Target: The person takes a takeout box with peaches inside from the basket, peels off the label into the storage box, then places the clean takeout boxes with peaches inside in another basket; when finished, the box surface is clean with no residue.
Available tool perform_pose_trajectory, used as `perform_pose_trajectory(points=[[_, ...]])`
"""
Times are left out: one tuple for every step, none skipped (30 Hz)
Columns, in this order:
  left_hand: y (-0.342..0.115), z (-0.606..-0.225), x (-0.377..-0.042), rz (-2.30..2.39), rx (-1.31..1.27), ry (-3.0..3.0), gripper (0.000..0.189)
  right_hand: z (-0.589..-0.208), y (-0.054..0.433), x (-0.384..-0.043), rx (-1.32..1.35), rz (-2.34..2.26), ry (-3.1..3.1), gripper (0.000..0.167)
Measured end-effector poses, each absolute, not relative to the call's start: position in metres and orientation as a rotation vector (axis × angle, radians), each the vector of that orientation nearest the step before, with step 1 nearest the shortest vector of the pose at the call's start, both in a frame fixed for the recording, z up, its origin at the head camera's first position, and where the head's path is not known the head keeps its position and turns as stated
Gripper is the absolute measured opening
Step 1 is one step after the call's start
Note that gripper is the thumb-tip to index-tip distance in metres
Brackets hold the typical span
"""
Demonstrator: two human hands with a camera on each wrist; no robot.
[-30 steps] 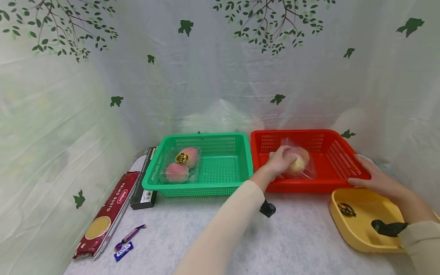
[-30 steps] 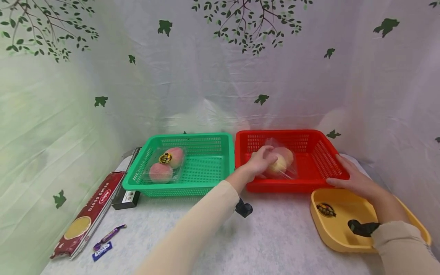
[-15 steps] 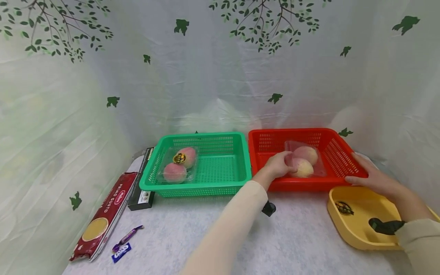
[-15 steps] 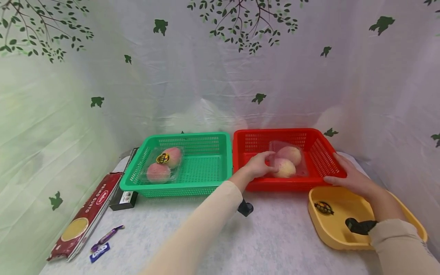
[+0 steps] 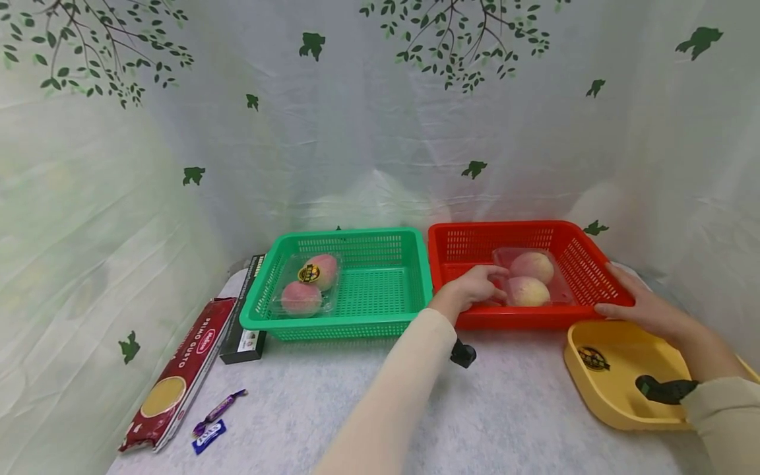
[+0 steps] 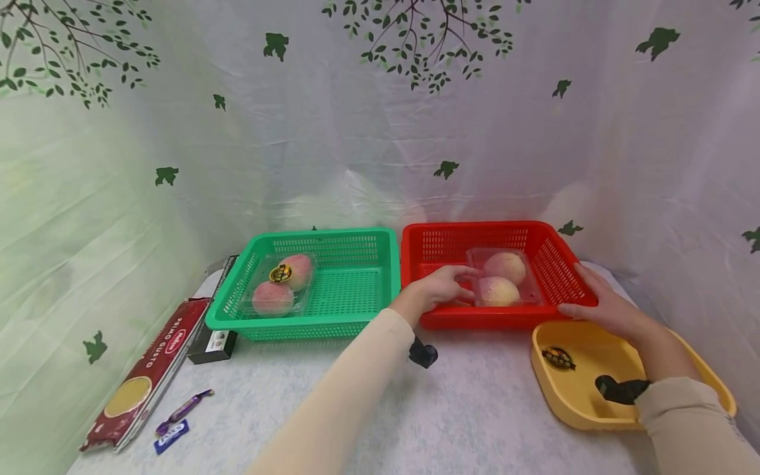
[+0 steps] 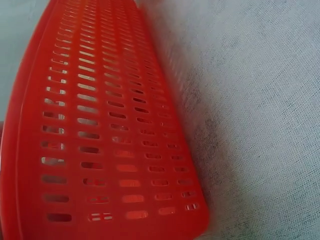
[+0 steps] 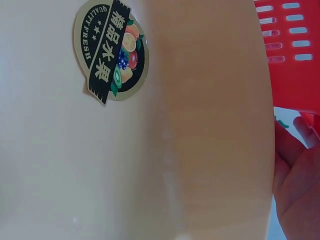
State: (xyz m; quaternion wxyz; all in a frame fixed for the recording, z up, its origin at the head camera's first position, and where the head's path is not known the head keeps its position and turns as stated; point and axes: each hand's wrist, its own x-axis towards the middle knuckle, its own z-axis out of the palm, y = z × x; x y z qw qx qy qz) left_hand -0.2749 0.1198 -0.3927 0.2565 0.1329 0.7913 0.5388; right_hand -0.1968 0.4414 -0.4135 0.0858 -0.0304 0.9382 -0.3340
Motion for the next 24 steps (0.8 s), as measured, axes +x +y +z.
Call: perform_pose_trajectory(points=[[0.120, -0.393, -0.276, 1.480, 0.352, 2.138, 0.056, -0.413, 0.441, -0.197, -0.089, -0.996, 2.795, 0.098], [0.120, -0.393, -0.276, 1.492, 0.349, 2.140, 0.055, -0.413, 0.441, -0.197, -0.087, -0.997, 2.795, 0.098], [0.120, -0.394, -0.277, 1.507, 0.345, 2.148, 0.052, -0.413, 0.441, -0.197, -0.086, -0.996, 2.795, 0.098], [0.121, -0.394, -0.277, 1.524, 0.338, 2.159, 0.049, -0.413, 0.441, -0.197, -0.083, -0.995, 2.796, 0.098], [0.121, -0.394, -0.277, 1.538, 0.325, 2.181, 0.046, -0.413, 0.441, -0.197, -0.083, -0.993, 2.797, 0.098], [0.122, -0.394, -0.277, 1.557, 0.314, 2.205, 0.043, -0.413, 0.441, -0.197, -0.082, -0.994, 2.795, 0.098], [0.122, -0.394, -0.277, 1.579, 0.305, 2.231, 0.040, -0.413, 0.441, -0.197, -0.080, -0.995, 2.793, 0.098], [0.123, -0.395, -0.277, 1.601, 0.295, 2.263, 0.038, -0.413, 0.441, -0.197, -0.078, -0.994, 2.793, 0.098], [0.123, -0.395, -0.277, 1.628, 0.287, 2.290, 0.036, -0.414, 0.442, -0.197, -0.078, -0.992, 2.794, 0.098], [0.123, -0.395, -0.278, 1.655, 0.286, 2.317, 0.034, -0.414, 0.442, -0.198, -0.079, -0.990, 2.796, 0.098], [0.123, -0.395, -0.278, 1.683, 0.292, 2.347, 0.033, -0.414, 0.442, -0.198, -0.079, -0.992, 2.796, 0.098], [0.123, -0.395, -0.277, 1.709, 0.298, 2.378, 0.031, -0.414, 0.442, -0.198, -0.078, -0.992, 2.796, 0.098], [0.122, -0.395, -0.277, 1.731, 0.302, 2.409, 0.029, -0.415, 0.443, -0.199, -0.077, -0.992, 2.797, 0.099], [0.122, -0.395, -0.277, 1.752, 0.310, 2.438, 0.028, -0.415, 0.443, -0.199, -0.078, -0.989, 2.800, 0.099], [0.122, -0.394, -0.276, 1.776, 0.321, 2.459, 0.027, -0.415, 0.443, -0.200, -0.078, -0.987, 2.802, 0.099], [0.121, -0.394, -0.275, 1.799, 0.328, 2.478, 0.026, -0.415, 0.444, -0.200, -0.078, -0.986, 2.804, 0.099], [0.120, -0.394, -0.274, 1.817, 0.327, 2.495, 0.025, -0.415, 0.444, -0.201, -0.073, -0.986, 2.804, 0.100], [0.120, -0.394, -0.272, 1.836, 0.328, 2.504, 0.024, -0.414, 0.444, -0.201, -0.075, -0.985, 2.805, 0.100], [0.118, -0.393, -0.270, 1.851, 0.331, 2.510, 0.023, -0.414, 0.443, -0.201, -0.073, -0.985, 2.805, 0.101], [0.117, -0.393, -0.267, 1.867, 0.333, 2.509, 0.023, -0.414, 0.443, -0.200, -0.071, -0.991, 2.801, 0.101], [0.116, -0.393, -0.265, 1.881, 0.337, 2.505, 0.022, -0.414, 0.443, -0.200, -0.068, -0.993, 2.799, 0.102], [0.114, -0.392, -0.262, 1.887, 0.341, 2.509, 0.022, -0.414, 0.442, -0.199, -0.073, -0.994, 2.803, 0.102], [0.113, -0.392, -0.258, 1.890, 0.349, 2.513, 0.022, -0.415, 0.443, -0.199, -0.078, -0.995, 2.804, 0.102], [0.111, -0.391, -0.255, 1.889, 0.361, 2.519, 0.022, -0.415, 0.443, -0.198, -0.084, -0.997, 2.805, 0.101]])
